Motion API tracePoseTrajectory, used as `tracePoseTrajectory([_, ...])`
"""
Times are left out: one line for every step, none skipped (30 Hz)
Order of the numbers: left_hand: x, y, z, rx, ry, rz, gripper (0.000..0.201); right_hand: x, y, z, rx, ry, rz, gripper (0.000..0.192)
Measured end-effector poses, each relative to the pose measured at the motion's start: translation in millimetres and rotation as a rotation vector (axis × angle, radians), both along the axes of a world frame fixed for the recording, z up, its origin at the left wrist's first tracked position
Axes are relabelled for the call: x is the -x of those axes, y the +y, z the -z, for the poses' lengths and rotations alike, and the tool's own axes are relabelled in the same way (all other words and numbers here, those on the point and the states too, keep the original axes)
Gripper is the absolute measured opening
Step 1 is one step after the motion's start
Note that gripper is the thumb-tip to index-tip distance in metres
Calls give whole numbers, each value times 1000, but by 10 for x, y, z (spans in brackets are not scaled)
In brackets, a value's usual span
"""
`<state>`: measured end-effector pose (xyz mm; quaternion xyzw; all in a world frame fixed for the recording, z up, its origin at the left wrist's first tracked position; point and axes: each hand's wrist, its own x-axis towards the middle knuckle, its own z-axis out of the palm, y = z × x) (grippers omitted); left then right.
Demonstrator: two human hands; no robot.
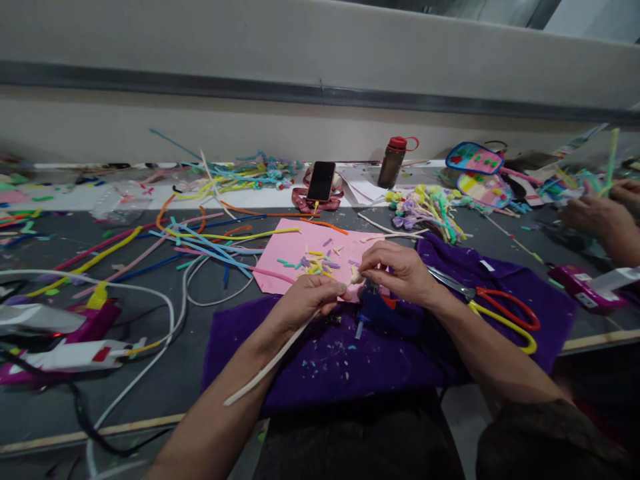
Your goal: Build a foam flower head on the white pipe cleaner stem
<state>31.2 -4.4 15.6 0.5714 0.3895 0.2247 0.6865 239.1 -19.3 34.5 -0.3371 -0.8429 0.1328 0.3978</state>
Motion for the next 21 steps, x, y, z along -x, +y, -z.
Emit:
tracePoseTrajectory([1, -1, -4, -4, 3, 4, 27, 1, 1, 3, -5, -5, 0, 8])
tracePoseTrajectory([1, -2, -8, -9, 6, 8, 27, 2, 2, 7, -12, -10, -1, 8])
tracePoseTrajectory([1, -3, -11, -17, 7, 13, 27, 4, 3, 11, -19, -13, -2, 8])
tracePoseTrajectory([0, -4, -13, -27, 7, 19, 27, 6, 5, 15, -25, -16, -3, 7])
tracePoseTrajectory([0, -4, -14, -37, 7, 24, 27, 7, 7, 19, -31, -20, -3, 7])
tracePoseTrajectory([0, -4, -15, -44, 6, 27, 28, 8, 9, 22, -37, -26, -2, 7])
tracePoseTrajectory([1, -4, -14, -47, 6, 26, 28, 9, 11, 25, -43, -32, 1, 7])
tracePoseTrajectory([1, -3, -12, -45, 10, 22, 27, 9, 13, 28, -47, -40, 3, 7])
tracePoseTrajectory([2, -2, -10, -43, 14, 18, 27, 9, 14, 29, -51, -48, 5, 7])
tracePoseTrajectory([3, -1, -8, -40, 17, 14, 27, 10, 14, 30, -54, -56, 8, 7])
tracePoseTrajectory([4, 0, -6, -39, 18, 12, 27, 10, 14, 30, -56, -64, 9, 7])
tracePoseTrajectory([6, 0, -4, -39, 19, 12, 28, 11, 12, 29, -56, -72, 10, 8])
tracePoseTrajectory([7, 1, -2, -40, 19, 12, 29, 12, 11, 27, -56, -79, 9, 8])
tracePoseTrajectory([8, 1, -1, -40, 18, 13, 29, 13, 9, 26, -54, -85, 9, 8])
tracePoseTrajectory([9, 0, -1, -40, 18, 14, 30, 13, 7, 24, -52, -90, 7, 8])
tracePoseTrajectory([9, -1, -2, -40, 18, 17, 30, 13, 6, 23, -51, -93, 4, 8])
tracePoseTrajectory([9, -3, -4, -43, 20, 18, 30, 13, 6, 22, -50, -96, 1, 8])
tracePoseTrajectory([8, -5, -8, -45, 21, 20, 31, 12, 6, 20, -49, -100, -1, 8])
tracePoseTrajectory([7, -7, -11, -48, 23, 19, 31, 11, 5, 18, -47, -105, -3, 9])
tracePoseTrajectory([6, -9, -15, -48, 28, 18, 31, 10, 5, 16, -45, -112, -4, 9])
tracePoseTrajectory([5, -10, -18, -48, 31, 13, 30, 9, 4, 13, -42, -121, -6, 9])
